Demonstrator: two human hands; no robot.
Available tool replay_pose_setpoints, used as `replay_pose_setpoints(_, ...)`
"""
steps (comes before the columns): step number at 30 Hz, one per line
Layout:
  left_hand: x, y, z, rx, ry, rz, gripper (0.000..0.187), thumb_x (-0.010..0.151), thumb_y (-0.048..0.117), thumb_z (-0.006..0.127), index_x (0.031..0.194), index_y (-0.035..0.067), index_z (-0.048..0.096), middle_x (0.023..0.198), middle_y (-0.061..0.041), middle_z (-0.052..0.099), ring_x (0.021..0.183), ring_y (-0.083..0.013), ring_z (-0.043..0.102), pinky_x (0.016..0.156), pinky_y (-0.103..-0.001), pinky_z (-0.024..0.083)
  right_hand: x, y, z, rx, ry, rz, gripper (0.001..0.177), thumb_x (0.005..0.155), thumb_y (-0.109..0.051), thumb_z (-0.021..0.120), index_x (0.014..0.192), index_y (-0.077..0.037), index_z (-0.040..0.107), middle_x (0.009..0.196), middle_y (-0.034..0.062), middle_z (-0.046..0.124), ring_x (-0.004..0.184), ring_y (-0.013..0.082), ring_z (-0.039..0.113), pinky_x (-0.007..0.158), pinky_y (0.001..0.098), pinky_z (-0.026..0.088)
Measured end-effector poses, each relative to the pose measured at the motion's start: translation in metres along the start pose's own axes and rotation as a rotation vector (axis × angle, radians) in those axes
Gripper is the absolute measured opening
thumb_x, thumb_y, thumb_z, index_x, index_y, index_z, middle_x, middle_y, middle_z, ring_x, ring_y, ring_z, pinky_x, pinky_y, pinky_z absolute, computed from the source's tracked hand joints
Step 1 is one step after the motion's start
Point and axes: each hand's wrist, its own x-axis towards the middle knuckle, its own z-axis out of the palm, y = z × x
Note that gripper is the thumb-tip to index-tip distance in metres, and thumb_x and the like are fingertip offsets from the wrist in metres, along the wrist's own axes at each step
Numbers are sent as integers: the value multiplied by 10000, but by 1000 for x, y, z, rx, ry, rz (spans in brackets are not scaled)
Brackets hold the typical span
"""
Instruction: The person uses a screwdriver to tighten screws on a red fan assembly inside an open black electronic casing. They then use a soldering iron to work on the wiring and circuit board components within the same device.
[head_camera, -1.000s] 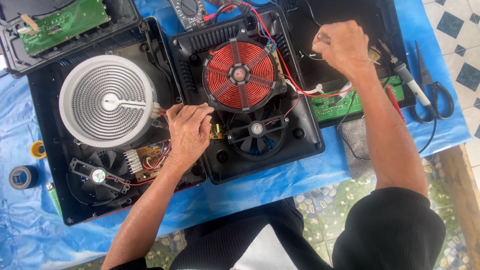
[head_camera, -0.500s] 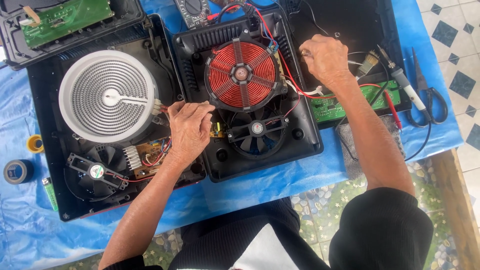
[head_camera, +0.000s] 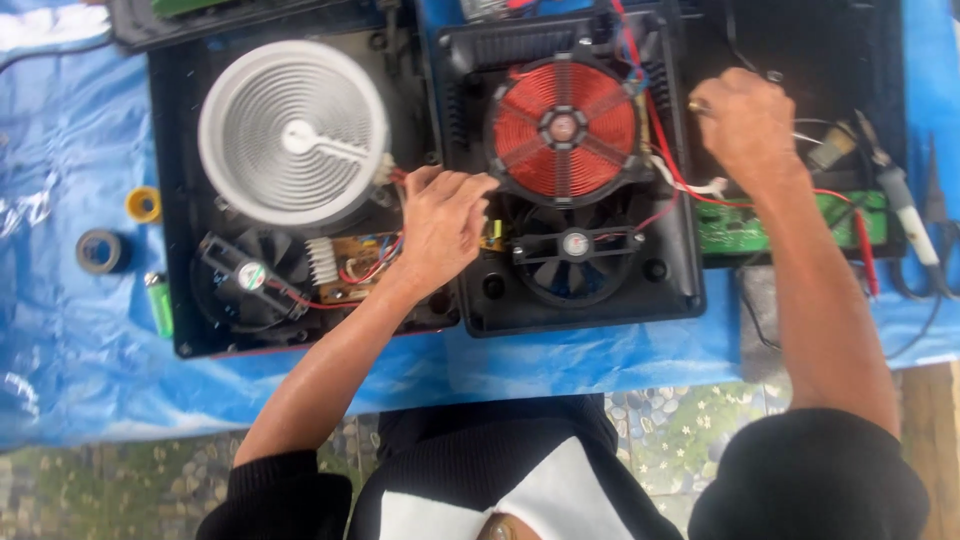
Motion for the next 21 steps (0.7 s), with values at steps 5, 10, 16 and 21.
replay_pose_setpoints(5, -4, -5, 5, -52, 35, 2, 362, 777, -64, 649, 1111, 73, 616, 896, -43, 649, 839, -251, 606, 977, -469, 414, 0, 8, 10, -97, -102, 15, 82, 976, -66, 810, 1010, -128, 770, 946, 23, 664, 774, 106, 650, 718, 214, 626)
replay_pose_setpoints(10, -6, -7, 3, -34, 44, -6, 345, 773, -60, 665, 1091, 67, 618, 905, -49, 655, 832, -242, 621, 982, -474, 413, -6, 8, 13, -123, -75, -30, 131, 953, -73, 816, 1030, -143, 737, 1007, 15, 617, 825, 151, 658, 735, 273, 620)
replay_pose_setpoints(16, -10, -11, 1, 17, 56, 12, 303, 782, -17, 665, 1066, 75, 614, 968, -58, 648, 866, -239, 613, 986, -459, 397, -18, 15, 23, -164, -84, -47, 147, 977, -123, 811, 1095, -182, 747, 1103, 23, 618, 907, 202, 677, 770, 325, 589)
replay_pose_setpoints(21, -14, -14, 4, 54, 59, 20, 337, 766, -18, 672, 1077, 82, 591, 967, -50, 622, 882, -233, 600, 998, -462, 384, -25, 13, 18, -101, -71, -62, 170, 1005, -82, 816, 1142, -170, 766, 1173, 25, 648, 933, 187, 672, 873, 293, 584)
